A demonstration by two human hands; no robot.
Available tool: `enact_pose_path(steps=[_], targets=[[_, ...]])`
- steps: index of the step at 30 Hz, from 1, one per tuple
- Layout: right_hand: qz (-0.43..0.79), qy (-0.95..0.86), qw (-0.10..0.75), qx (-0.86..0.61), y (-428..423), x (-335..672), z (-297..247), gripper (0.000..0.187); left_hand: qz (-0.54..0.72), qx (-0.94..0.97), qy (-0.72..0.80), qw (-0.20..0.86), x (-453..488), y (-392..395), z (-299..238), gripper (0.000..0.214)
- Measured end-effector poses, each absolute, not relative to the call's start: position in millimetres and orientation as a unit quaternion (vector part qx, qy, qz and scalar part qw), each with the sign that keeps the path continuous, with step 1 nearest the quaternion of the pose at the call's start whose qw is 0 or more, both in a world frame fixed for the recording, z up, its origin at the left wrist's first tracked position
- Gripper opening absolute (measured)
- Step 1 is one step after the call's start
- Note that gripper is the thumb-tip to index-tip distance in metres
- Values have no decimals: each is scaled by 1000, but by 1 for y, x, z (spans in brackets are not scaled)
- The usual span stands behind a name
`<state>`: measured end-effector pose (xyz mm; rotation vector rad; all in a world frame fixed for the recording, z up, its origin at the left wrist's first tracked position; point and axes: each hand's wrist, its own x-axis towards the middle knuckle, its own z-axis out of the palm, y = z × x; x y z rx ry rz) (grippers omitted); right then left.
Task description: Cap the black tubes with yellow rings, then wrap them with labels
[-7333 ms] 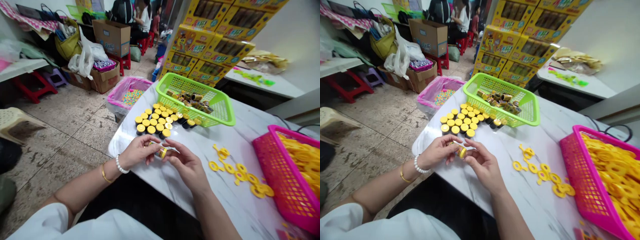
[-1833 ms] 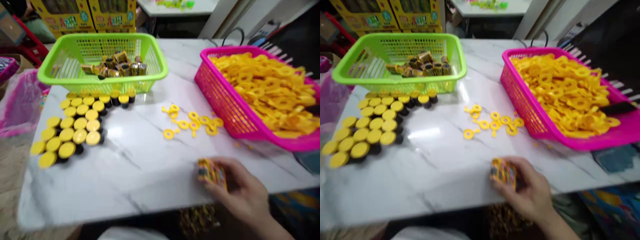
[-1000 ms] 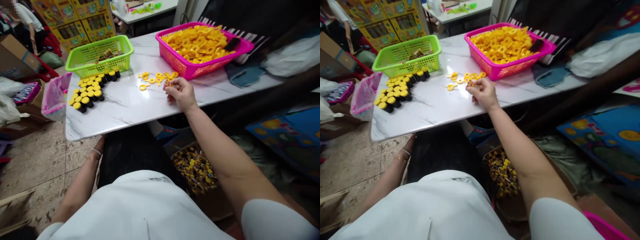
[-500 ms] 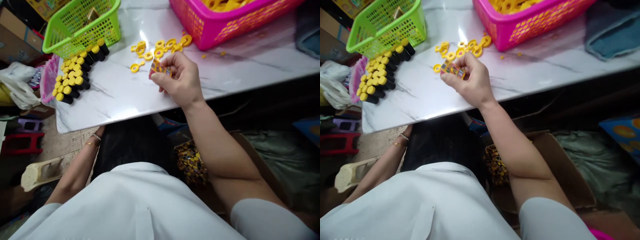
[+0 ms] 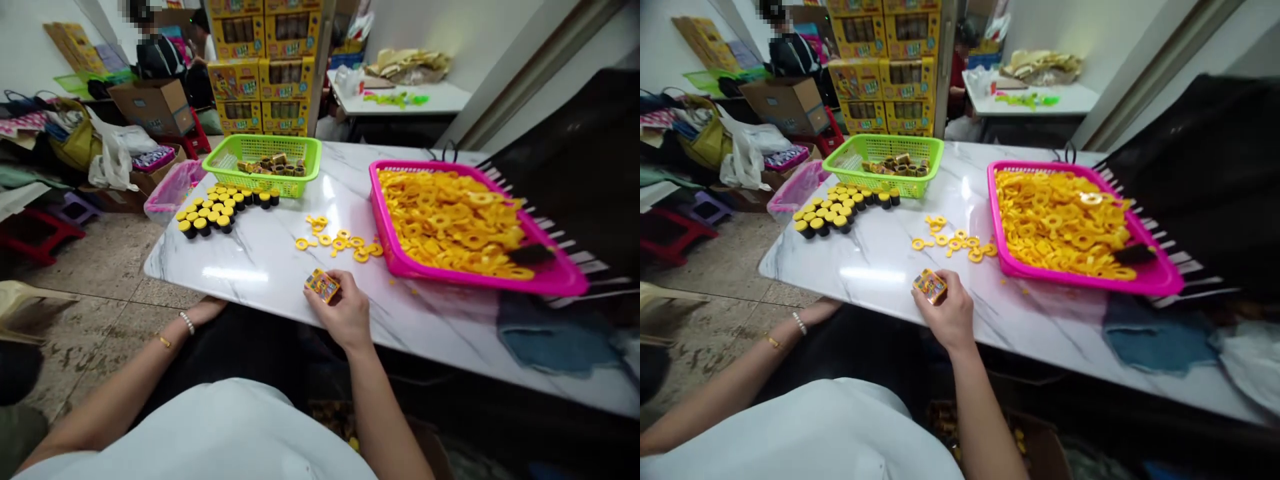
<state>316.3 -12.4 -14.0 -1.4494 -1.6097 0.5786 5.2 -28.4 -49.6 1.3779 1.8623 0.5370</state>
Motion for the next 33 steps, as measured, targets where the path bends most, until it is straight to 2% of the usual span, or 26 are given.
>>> enact_pose_path(steps=[5, 8, 11, 16, 23, 28, 30, 33], targets=[[233, -635, 421, -605, -16, 317, -15, 44, 185, 557, 704, 401, 15, -63, -27, 46], [224, -634, 413, -614, -16, 318, -17, 47, 186, 624, 645, 400, 27, -75, 1, 36], [217, -634, 416, -616, -15, 318, -19, 49, 224, 610, 590, 479, 40, -71, 27, 33], [217, -634, 415, -615, -17, 314, -20, 49, 266, 596, 524, 547, 61, -29, 41, 32], [146, -630, 418, -638, -12, 305, -20, 43, 181, 562, 432, 682, 102, 46, 25, 50], [124, -601, 451, -648, -14, 279, -16, 37, 131, 582, 388, 702, 116, 74, 22, 43], [170, -585, 472, -637, -16, 260, -9, 38, 141, 593, 381, 695, 109, 82, 23, 36], [350, -539, 497, -583, -16, 235, 3, 40, 171, 593, 377, 690, 89, 90, 26, 26]])
